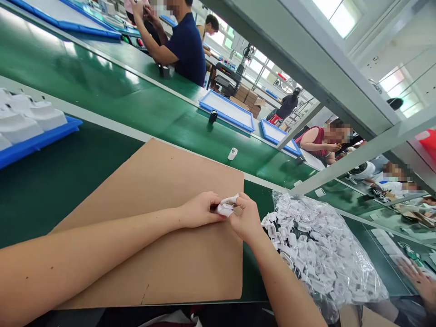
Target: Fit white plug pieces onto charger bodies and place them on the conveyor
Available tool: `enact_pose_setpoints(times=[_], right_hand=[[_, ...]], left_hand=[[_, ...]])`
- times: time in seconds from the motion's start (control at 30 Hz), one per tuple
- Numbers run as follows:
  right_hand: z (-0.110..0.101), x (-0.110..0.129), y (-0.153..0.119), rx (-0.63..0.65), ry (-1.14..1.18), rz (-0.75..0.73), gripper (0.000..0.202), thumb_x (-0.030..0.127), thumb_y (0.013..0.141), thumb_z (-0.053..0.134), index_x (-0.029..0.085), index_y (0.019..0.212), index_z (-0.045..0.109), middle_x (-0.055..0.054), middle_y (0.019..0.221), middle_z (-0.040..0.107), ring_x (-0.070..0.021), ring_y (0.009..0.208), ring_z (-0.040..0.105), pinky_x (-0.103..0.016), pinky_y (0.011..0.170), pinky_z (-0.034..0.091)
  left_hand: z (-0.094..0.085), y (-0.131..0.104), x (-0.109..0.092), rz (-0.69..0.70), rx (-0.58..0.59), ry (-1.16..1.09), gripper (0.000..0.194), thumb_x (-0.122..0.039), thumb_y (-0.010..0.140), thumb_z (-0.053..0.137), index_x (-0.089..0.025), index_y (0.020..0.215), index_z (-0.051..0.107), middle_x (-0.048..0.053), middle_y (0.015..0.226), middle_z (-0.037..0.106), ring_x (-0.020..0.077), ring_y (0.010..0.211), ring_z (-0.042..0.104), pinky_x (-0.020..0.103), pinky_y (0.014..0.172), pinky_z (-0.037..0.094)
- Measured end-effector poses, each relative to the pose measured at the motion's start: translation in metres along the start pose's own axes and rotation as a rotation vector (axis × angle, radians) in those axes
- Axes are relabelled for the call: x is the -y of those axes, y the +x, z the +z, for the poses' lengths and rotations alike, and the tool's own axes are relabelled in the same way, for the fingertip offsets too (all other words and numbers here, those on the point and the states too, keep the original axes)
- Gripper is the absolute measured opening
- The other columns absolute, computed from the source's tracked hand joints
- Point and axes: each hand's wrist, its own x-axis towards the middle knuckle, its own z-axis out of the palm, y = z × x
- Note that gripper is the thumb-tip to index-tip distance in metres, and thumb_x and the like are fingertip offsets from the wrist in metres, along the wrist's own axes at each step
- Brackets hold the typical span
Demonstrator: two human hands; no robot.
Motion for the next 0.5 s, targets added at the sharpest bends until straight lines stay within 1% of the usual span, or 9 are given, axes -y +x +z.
enact_pose_setpoints(times=[0.1, 0.17, 0.23, 0.3, 0.37, 0.4, 0.43, 0.47, 0.5], right_hand=[[0.007, -0.002, -0.005, -0.050, 0.007, 0.022, 0.030, 0.001, 0.068, 0.062, 0.022, 0.085, 0.076, -0.001, 0.080, 0.057, -0.0187, 0.079, 0.058, -0.029, 0.070, 0.046], [0.013, -0.005, -0.008, -0.080, 0.046, 0.041, 0.031, 0.003, 0.070, 0.065, 0.023, 0.090, 0.077, -0.001, 0.083, 0.059, -0.0186, 0.081, 0.060, -0.029, 0.074, 0.049], [0.017, -0.006, -0.009, -0.106, 0.076, 0.059, 0.036, 0.003, 0.072, 0.066, 0.025, 0.099, 0.078, 0.000, 0.087, 0.062, -0.0185, 0.085, 0.062, -0.029, 0.079, 0.051], [0.016, -0.004, -0.011, -0.108, 0.051, 0.061, 0.046, 0.006, 0.075, 0.070, 0.025, 0.116, 0.074, -0.001, 0.093, 0.066, -0.0200, 0.091, 0.064, -0.031, 0.085, 0.053], [0.004, -0.001, -0.019, -0.104, -0.032, 0.037, 0.058, 0.015, 0.079, 0.075, 0.024, 0.135, 0.064, -0.005, 0.108, 0.069, -0.0238, 0.103, 0.064, -0.037, 0.094, 0.052], [-0.004, 0.001, -0.026, -0.109, -0.091, 0.023, 0.064, 0.020, 0.080, 0.077, 0.023, 0.142, 0.058, -0.008, 0.119, 0.068, -0.0262, 0.110, 0.062, -0.040, 0.098, 0.051], [-0.014, 0.001, -0.036, -0.124, -0.163, 0.017, 0.068, 0.024, 0.082, 0.078, 0.022, 0.146, 0.054, -0.011, 0.128, 0.065, -0.0285, 0.117, 0.059, -0.043, 0.101, 0.049], [-0.025, 0.000, -0.047, -0.147, -0.246, 0.023, 0.069, 0.026, 0.083, 0.079, 0.021, 0.147, 0.052, -0.014, 0.136, 0.061, -0.0308, 0.122, 0.057, -0.046, 0.103, 0.048], [-0.036, -0.002, -0.059, -0.169, -0.340, 0.049, 0.065, 0.026, 0.084, 0.078, 0.020, 0.144, 0.054, -0.016, 0.138, 0.060, -0.0326, 0.123, 0.055, -0.047, 0.102, 0.048]], left_hand=[[0.003, -0.002, -0.004, -0.030, -0.012, 0.016, 0.032, -0.051, 0.080, 0.066, -0.019, 0.075, 0.066, 0.003, 0.077, 0.066, 0.0233, 0.080, 0.061, 0.030, 0.070, 0.045], [0.006, -0.003, -0.009, -0.033, -0.021, 0.005, 0.033, -0.052, 0.082, 0.064, -0.020, 0.086, 0.068, 0.004, 0.086, 0.071, 0.0252, 0.086, 0.065, 0.032, 0.075, 0.049], [0.010, -0.003, -0.014, -0.042, -0.032, -0.016, 0.037, -0.051, 0.083, 0.063, -0.021, 0.103, 0.068, 0.004, 0.099, 0.074, 0.0267, 0.094, 0.067, 0.033, 0.081, 0.052], [0.011, 0.000, -0.018, -0.068, 0.001, -0.010, 0.040, -0.050, 0.081, 0.064, -0.022, 0.108, 0.066, 0.005, 0.105, 0.074, 0.0278, 0.096, 0.068, 0.035, 0.082, 0.054], [0.007, 0.007, -0.019, -0.121, 0.071, 0.017, 0.036, -0.050, 0.077, 0.065, -0.021, 0.099, 0.065, 0.005, 0.099, 0.075, 0.0288, 0.091, 0.069, 0.035, 0.078, 0.055], [0.002, 0.012, -0.018, -0.155, 0.083, 0.035, 0.035, -0.050, 0.075, 0.066, -0.021, 0.095, 0.064, 0.005, 0.096, 0.075, 0.0292, 0.089, 0.070, 0.036, 0.077, 0.055], [-0.006, 0.019, -0.015, -0.190, 0.060, 0.057, 0.036, -0.051, 0.074, 0.067, -0.021, 0.094, 0.064, 0.005, 0.095, 0.074, 0.0296, 0.088, 0.070, 0.036, 0.077, 0.055], [-0.017, 0.027, -0.011, -0.217, 0.006, 0.093, 0.038, -0.052, 0.074, 0.067, -0.021, 0.096, 0.063, 0.005, 0.095, 0.074, 0.0299, 0.088, 0.069, 0.037, 0.076, 0.054], [-0.030, 0.036, -0.006, -0.236, -0.072, 0.149, 0.040, -0.053, 0.075, 0.067, -0.021, 0.098, 0.062, 0.005, 0.094, 0.074, 0.0300, 0.087, 0.069, 0.037, 0.075, 0.053]])
